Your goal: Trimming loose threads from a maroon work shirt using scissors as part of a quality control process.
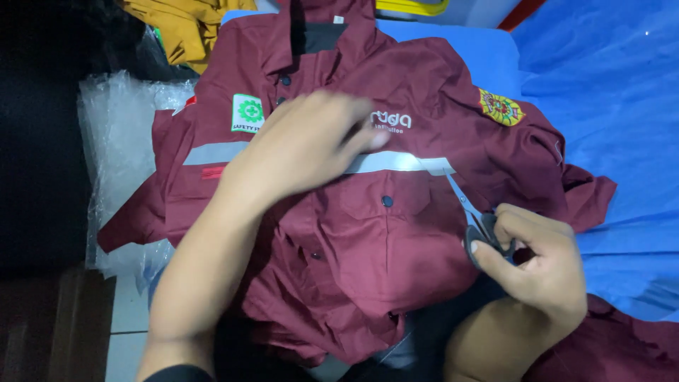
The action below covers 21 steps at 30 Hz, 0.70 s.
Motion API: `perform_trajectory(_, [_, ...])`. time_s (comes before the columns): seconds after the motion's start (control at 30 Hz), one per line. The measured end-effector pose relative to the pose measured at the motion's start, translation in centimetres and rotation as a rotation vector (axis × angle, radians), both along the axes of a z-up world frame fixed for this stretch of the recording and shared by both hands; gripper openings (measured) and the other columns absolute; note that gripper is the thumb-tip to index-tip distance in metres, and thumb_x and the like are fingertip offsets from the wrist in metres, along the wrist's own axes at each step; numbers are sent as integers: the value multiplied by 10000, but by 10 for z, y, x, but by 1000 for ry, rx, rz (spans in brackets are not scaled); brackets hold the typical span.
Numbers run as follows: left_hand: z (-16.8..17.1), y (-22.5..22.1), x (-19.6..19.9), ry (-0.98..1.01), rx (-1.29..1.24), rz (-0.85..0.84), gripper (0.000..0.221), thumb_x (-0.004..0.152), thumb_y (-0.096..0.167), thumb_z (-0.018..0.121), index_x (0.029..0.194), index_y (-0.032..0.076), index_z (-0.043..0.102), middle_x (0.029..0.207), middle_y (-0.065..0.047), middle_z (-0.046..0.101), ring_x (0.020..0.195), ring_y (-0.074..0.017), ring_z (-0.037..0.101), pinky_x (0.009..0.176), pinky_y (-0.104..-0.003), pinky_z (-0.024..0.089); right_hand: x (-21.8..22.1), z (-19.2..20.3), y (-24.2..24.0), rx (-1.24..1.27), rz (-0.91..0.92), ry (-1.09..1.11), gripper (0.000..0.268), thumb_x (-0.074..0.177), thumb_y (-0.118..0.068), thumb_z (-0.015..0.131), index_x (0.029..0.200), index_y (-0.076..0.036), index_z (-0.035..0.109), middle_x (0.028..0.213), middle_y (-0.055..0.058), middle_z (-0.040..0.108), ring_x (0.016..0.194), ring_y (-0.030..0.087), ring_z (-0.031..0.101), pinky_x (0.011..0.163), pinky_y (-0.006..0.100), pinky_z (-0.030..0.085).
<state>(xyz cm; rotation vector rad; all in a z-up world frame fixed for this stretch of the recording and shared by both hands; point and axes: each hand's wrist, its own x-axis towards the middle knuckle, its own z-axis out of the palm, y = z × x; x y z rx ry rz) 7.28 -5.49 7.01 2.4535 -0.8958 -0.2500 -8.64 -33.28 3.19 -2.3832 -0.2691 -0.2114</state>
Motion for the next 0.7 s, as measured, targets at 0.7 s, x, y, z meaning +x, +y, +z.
perform_trajectory(0.7, [-59,47,-36,-426,-160,-125,133,951,313,688,933,183,703,1009,51,645,938,-244,578,805,-412,378,48,-9,59,-18,205,74,493,781,-148,776,629,-112,308,622,-23,323,573,138,314,550,296,264])
